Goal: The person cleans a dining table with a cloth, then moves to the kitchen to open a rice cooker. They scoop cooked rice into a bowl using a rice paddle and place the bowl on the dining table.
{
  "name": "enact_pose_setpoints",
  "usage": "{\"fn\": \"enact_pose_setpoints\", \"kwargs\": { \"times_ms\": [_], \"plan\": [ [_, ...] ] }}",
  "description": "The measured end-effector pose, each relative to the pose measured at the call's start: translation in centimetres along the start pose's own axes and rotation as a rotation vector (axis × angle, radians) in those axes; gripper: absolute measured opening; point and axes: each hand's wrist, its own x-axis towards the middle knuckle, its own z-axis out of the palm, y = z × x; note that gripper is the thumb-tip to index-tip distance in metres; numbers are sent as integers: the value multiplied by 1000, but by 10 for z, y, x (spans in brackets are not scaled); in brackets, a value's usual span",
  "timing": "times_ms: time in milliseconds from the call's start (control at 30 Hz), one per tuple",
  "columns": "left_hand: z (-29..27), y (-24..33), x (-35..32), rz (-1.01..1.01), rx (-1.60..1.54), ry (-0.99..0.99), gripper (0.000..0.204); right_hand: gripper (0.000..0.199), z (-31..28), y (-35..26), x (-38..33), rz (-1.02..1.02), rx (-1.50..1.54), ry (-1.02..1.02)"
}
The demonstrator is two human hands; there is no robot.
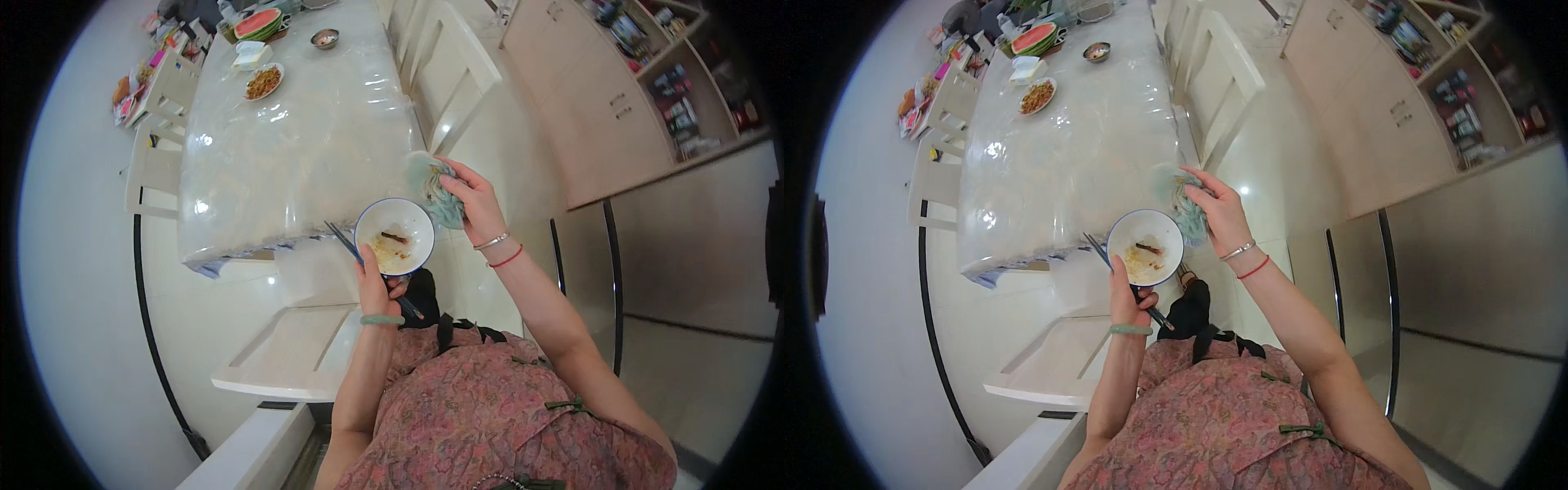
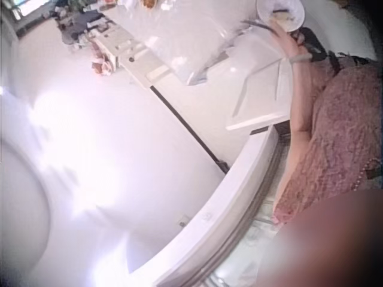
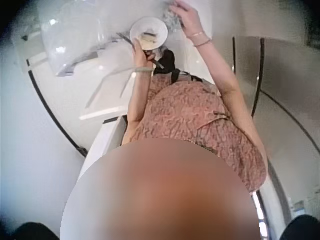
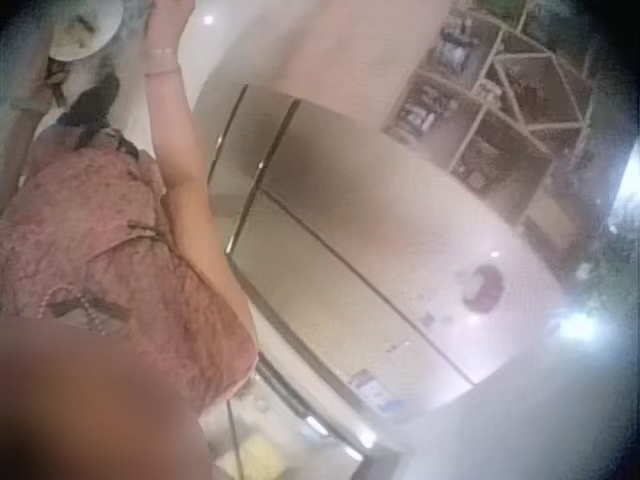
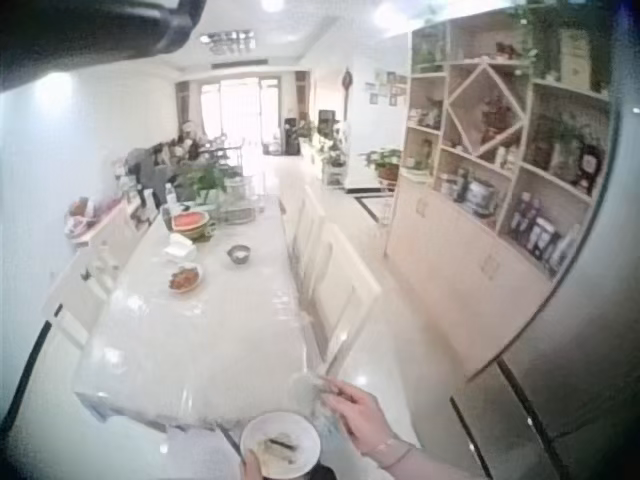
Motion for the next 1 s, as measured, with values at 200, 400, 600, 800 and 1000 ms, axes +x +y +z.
{"fn": "enact_pose_setpoints", "kwargs": {
  "times_ms": [200,400,600,800,1000],
  "plan": [
    [24,19,82,13,-50,129,39,35,-17,50,130,62,-75,135],
    [5,38,142,32,-74,182,41,35,-21,109,220,116,-232,241],
    [17,49,171,75,-139,299,41,30,-46,162,279,-160,-852,268],
    [22,58,208,118,-202,451,38,25,12,167,297,-342,-1137,2],
    [50,64,242,179,-261,581,38,25,48,150,370,-126,-930,-296]
  ]
}}
